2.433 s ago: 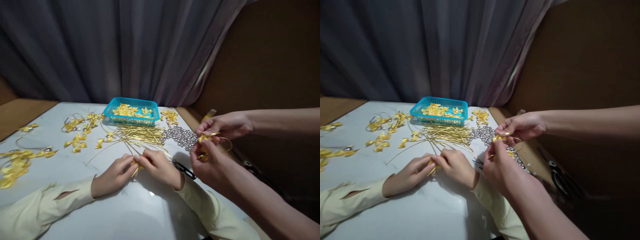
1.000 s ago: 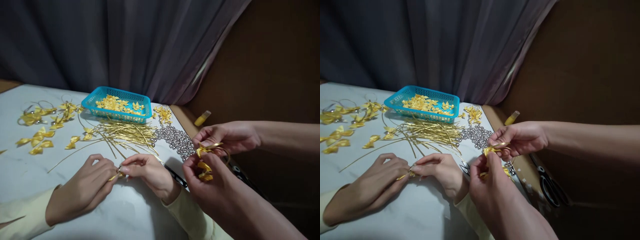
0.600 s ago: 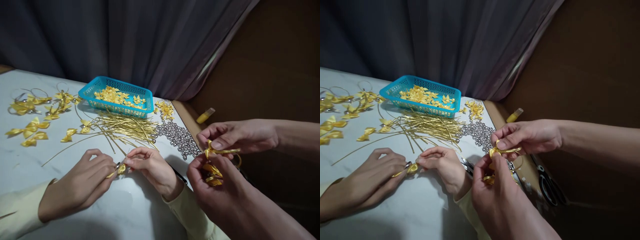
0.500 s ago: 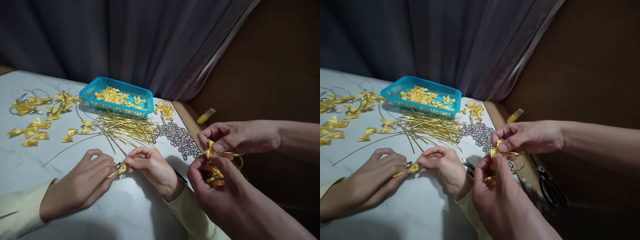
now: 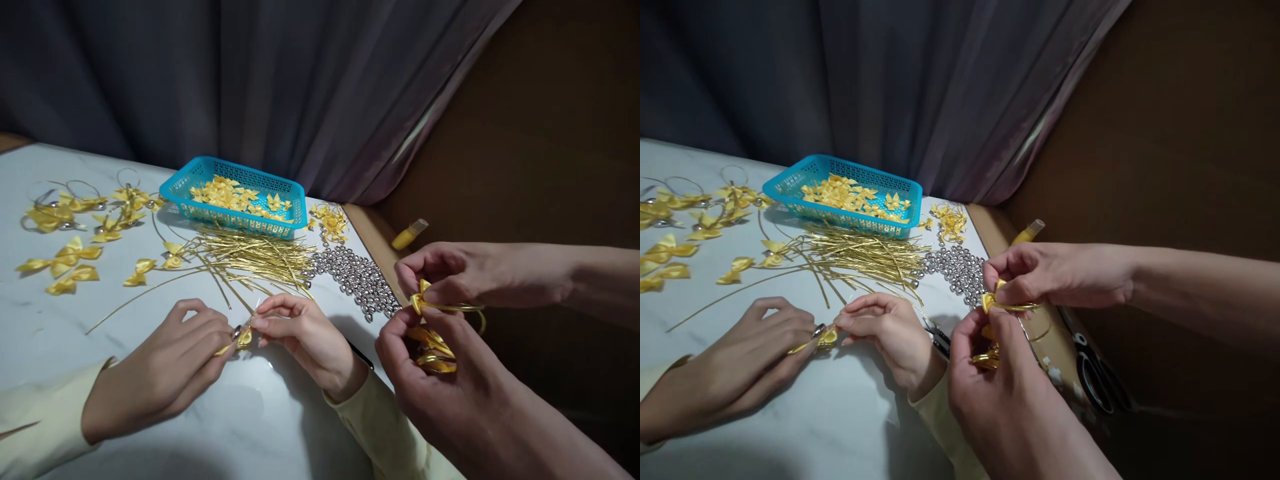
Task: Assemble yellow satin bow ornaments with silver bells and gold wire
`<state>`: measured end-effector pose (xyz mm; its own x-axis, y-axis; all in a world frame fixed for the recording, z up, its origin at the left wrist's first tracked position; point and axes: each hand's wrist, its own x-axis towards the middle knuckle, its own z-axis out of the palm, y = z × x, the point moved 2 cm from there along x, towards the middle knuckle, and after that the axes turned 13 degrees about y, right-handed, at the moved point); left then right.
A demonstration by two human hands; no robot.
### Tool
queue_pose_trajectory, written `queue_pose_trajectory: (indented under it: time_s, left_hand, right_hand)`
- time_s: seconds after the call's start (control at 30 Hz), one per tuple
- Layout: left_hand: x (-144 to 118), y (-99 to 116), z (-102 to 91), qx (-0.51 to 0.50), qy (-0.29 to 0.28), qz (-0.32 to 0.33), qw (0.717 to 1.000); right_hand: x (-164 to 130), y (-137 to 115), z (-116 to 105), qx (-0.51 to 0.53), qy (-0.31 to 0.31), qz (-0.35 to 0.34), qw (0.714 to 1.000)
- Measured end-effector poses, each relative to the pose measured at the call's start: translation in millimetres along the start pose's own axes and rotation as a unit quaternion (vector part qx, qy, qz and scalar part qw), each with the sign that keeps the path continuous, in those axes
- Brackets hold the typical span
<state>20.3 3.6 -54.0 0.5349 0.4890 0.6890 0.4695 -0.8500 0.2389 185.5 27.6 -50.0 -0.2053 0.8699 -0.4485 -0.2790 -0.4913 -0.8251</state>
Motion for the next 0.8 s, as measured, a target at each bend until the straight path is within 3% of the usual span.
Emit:
queue_pose_trajectory:
  time_s: [0.6,0.7,0.8]
  left_hand:
    - [-1.1,-0.4,0.9,-0.015,-0.017,-0.005,1.0]
    - [-1.5,-1.2,2.1,-0.044,-0.03,-0.04,0.998]
    - [-5.3,-4.4,5.3,-0.084,-0.05,-0.121,0.988]
  right_hand:
    - [0.2,0.0,-1.3,-0.011,-0.003,-0.002,1.0]
    - [0.6,-0.4,-1.7,-0.013,-0.003,-0.009,1.0]
    - [0.9,-1.4,-1.6,-0.017,0.0,-0.018,1.0]
